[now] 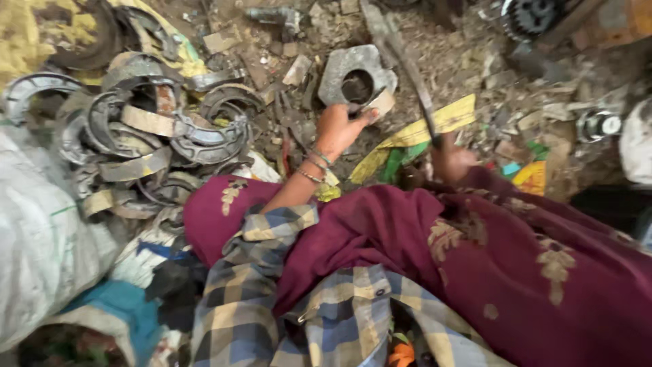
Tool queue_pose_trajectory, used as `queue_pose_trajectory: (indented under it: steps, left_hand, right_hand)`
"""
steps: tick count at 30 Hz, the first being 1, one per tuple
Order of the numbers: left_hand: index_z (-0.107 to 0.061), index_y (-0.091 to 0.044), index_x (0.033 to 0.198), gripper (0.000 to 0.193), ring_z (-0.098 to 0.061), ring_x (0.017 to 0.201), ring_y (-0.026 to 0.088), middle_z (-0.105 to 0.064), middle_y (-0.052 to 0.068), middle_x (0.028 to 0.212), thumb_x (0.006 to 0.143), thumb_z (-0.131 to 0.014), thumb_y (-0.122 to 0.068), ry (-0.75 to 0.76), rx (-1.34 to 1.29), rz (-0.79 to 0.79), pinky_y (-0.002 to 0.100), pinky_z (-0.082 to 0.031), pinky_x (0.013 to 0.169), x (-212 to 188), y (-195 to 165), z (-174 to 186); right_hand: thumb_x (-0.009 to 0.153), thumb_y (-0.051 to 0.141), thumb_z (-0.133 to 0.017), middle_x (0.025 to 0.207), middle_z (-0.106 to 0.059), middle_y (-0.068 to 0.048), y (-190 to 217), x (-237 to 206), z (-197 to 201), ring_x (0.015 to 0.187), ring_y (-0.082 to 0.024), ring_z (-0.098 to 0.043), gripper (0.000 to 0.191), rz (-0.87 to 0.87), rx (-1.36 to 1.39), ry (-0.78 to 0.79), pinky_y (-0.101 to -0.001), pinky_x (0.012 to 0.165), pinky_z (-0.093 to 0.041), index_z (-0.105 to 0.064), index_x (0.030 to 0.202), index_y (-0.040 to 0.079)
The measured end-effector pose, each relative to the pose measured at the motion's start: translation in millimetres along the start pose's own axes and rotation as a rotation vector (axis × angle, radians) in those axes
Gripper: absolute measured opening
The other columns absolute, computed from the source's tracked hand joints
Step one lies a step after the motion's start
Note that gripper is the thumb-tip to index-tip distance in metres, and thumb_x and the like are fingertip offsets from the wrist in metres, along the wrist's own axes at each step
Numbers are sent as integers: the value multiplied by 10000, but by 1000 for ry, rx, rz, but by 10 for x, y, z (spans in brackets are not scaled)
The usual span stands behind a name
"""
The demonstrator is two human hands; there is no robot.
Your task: The person sits on the ground and uses a hammer to repeatedly strike a metal part placed on a metal anvil. They adjust the part's position between strikes and continue shaping it.
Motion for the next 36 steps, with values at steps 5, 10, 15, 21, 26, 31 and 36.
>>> queue_pose_trajectory:
  steps: [5,10,15,21,26,31,36]
  left_hand:
    - [-764,-55,820,621,-681,605,356,-674,159,638,823,-714,-674,108,-26,91,451,-498,598,14,86,-84]
    - [-780,-66,844,613,-690,644,372,-684,172,659,809,-724,-676,91,0,74,455,-506,602,21,61,-67]
    - [-778,-43,847,646,-703,712,399,-704,194,707,800,-752,-687,45,33,52,452,-534,641,11,53,-7]
    - [-763,-26,829,662,-726,683,370,-707,184,701,808,-720,-686,151,12,204,453,-524,667,4,134,-59]
    - [-788,-61,873,620,-726,715,374,-727,170,720,773,-731,-670,100,-5,101,461,-531,643,3,54,-12]
    - [-781,-45,836,645,-709,718,397,-716,188,728,786,-733,-687,62,54,49,475,-530,637,33,79,-48]
    - [-727,-32,720,705,-704,602,335,-678,170,634,771,-677,-734,108,57,95,482,-506,579,191,100,-305]
  right_hand:
    - [1045,309,-638,730,-673,-199,-143,-268,574,590,-391,-646,337,100,375,-513,-503,517,-492,-537,1161,9]
    - [1053,260,-661,727,-668,-185,-45,-11,-26,594,-384,-633,264,93,112,-81,-491,523,-491,-556,1128,30]
    - [1012,276,-692,726,-654,-211,-123,14,64,549,-403,-615,393,-2,15,-153,-507,483,-476,-535,1207,-27]
    - [1036,260,-653,806,-657,-229,-61,-275,829,621,-432,-632,325,105,406,-601,-525,539,-495,-529,1167,-9]
    - [1055,247,-621,872,-659,-244,235,42,131,680,-457,-646,272,175,151,-80,-540,585,-511,-524,1134,5]
    - [1016,429,-615,799,-677,-303,-225,-15,-122,718,-504,-665,570,-218,129,21,-600,606,-514,-459,1329,-22]
    - [1030,448,-651,915,-686,-290,-373,-84,215,794,-512,-661,476,-167,41,-134,-606,645,-515,-577,1286,54]
Point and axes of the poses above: each hand's wrist, its own x-axis towards the middle knuckle, its own z-axis out of the back of the hand, y = z × x, the point moved 8 cm from there along x, towards the middle knuckle
